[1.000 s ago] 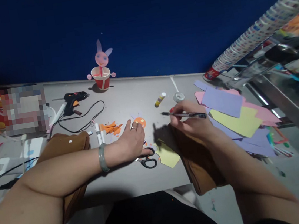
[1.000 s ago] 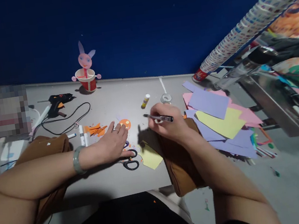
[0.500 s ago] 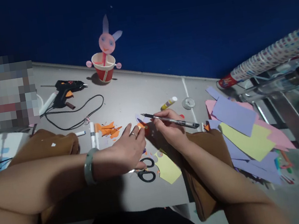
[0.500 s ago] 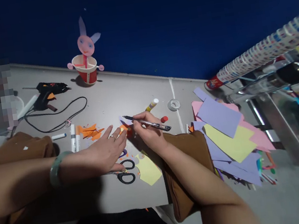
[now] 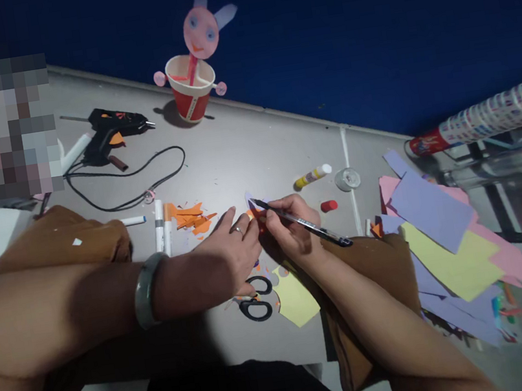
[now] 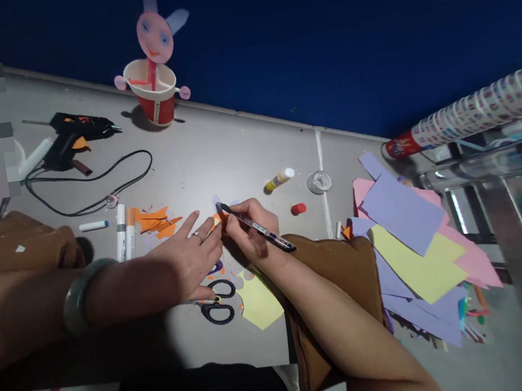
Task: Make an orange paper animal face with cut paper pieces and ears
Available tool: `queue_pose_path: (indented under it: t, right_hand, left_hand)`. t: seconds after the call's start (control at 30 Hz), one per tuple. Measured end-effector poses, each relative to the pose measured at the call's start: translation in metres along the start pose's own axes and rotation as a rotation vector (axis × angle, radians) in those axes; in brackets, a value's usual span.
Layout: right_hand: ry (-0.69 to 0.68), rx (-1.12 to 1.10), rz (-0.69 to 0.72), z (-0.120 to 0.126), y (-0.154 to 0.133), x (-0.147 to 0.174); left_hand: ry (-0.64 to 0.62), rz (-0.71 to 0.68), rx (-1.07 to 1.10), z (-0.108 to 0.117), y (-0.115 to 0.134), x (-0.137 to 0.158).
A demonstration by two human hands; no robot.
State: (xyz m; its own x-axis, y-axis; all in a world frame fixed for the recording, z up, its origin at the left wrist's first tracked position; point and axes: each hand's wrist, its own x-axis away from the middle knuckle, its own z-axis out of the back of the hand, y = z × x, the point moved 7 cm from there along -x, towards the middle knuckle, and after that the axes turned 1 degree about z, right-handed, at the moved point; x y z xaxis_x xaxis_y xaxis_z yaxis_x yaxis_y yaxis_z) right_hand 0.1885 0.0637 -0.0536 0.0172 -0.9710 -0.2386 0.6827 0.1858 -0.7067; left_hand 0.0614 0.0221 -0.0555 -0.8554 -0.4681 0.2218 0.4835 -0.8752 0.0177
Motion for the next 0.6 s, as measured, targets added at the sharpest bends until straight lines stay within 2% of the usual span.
queue_pose_path:
  t: [0.13,0.27,0.43,0.6]
  right_hand:
    - [0.014,0.120,0.062,-0.0008,-0.0017,-0.0013]
    - [0.025,0.130,0.087,-0.0003,-0.0026,-0.0015]
    - [0.042,0.068,0.059,0.0019,-0.0020,-0.0021]
    - [0.066,0.026,0.051,0.0045,-0.0025,-0.0049]
  left_hand:
    - [0.032,0.010,0.012,0.0016,-0.0004,-0.0002]
    - [0.012,0.013,0.032,-0.0002,0.0008,-0.0011]
    - [0.148,-0.004,0.024,0.0016,-0.0010,-0.0028]
    - [0.224,-0.072,0.061,-0.0007,-0.0074,-0.0056]
